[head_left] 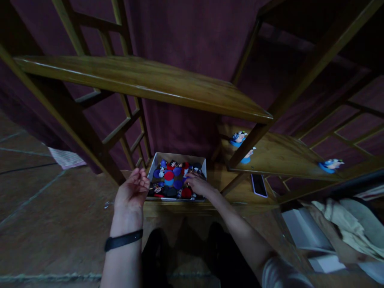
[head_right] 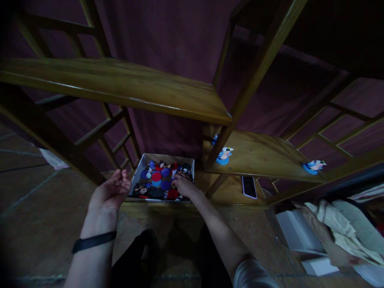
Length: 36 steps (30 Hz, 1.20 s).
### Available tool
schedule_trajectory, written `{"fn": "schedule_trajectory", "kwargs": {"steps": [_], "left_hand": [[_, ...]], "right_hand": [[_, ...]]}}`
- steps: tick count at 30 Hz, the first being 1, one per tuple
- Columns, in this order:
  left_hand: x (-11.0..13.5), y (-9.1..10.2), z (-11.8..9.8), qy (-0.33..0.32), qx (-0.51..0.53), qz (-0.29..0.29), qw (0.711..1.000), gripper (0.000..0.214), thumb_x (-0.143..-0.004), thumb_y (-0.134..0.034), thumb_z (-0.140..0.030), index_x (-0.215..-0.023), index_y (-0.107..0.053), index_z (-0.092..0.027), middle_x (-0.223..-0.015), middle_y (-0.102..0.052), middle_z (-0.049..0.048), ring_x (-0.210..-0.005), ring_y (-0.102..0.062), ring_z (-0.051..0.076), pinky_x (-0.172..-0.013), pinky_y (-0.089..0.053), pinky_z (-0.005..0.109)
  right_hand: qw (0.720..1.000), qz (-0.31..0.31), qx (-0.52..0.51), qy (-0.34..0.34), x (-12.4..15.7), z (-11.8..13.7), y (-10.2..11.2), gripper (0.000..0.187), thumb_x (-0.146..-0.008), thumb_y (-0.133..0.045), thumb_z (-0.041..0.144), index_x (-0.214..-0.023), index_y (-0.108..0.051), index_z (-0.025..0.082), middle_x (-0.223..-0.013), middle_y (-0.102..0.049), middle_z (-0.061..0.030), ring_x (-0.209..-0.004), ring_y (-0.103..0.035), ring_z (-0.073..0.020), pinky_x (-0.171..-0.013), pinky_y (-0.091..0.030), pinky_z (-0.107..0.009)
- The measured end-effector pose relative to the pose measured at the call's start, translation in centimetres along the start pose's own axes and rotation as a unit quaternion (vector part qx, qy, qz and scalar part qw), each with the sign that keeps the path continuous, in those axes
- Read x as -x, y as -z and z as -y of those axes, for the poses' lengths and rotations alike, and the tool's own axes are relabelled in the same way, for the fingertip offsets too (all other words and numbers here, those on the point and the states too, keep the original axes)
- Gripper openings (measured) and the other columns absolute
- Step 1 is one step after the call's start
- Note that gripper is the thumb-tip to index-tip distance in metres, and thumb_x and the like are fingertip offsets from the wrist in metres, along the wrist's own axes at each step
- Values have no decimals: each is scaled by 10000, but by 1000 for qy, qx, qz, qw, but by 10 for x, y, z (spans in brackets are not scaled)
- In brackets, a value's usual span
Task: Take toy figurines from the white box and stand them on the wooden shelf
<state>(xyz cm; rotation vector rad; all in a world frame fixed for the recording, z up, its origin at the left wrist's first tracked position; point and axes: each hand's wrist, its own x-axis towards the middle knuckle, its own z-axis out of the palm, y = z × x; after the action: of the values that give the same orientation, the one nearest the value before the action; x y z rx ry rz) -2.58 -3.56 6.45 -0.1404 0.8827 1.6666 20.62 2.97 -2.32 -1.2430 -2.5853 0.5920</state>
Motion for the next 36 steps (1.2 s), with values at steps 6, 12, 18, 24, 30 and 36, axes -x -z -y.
{"fn": "schedule_trajectory", "kwargs": {"steps": [6,12,18,24,30,36], "left_hand": [[-2,0,4,5,3,6,1000,223,-782,-404,2,-803,-572,-144,-723,-615,48,-605,-616,91,-483,-493,156],[-3,-3,9,7,-6,10,1000,217,-794,-403,-7,-802,-569,-146,-724,-621,44,-588,-611,86,-484,-495,160],[-2,-5,11,14,2,8,1000,225,-793,-392,8,-803,-557,-145,-718,-623,38,-600,-612,84,-493,-501,161],[2,-9,14,23,-2,8,1000,229,-799,-387,3,-795,-562,-145,-709,-618,35,-584,-608,82,-493,-499,162],[2,-11,18,23,-11,0,1000,231,-805,-387,-4,-791,-569,-147,-714,-614,37,-589,-611,84,-506,-498,167],[2,-13,21,19,-4,-3,1000,216,-793,-406,7,-795,-571,-132,-713,-612,38,-625,-614,86,-513,-504,164]], "right_hand": [[999,35,-23,-19,20,0,15,373,-701,-422,-11,-841,-684,215,-938,-626,-20,-895,-558,-146,-806,-391,-250],[994,99,-46,-29,21,8,-1,386,-715,-447,59,-923,-676,291,-945,-641,22,-884,-579,-149,-757,-408,-234],[992,-17,-118,-34,16,1,12,484,-753,-348,26,-1155,-555,198,-1212,-541,-33,-1065,-503,-125,-892,-374,-232],[978,80,-138,-137,24,-9,20,356,-656,-392,1,-734,-687,184,-733,-666,10,-733,-599,-122,-650,-420,-194],[994,73,-78,-29,19,6,3,449,-682,-417,25,-960,-664,276,-1006,-623,13,-907,-564,-138,-792,-409,-229],[991,-51,-49,-114,9,-11,8,530,-669,-414,-5,-1121,-566,226,-1176,-528,-34,-1064,-483,-167,-902,-378,-269]]}}
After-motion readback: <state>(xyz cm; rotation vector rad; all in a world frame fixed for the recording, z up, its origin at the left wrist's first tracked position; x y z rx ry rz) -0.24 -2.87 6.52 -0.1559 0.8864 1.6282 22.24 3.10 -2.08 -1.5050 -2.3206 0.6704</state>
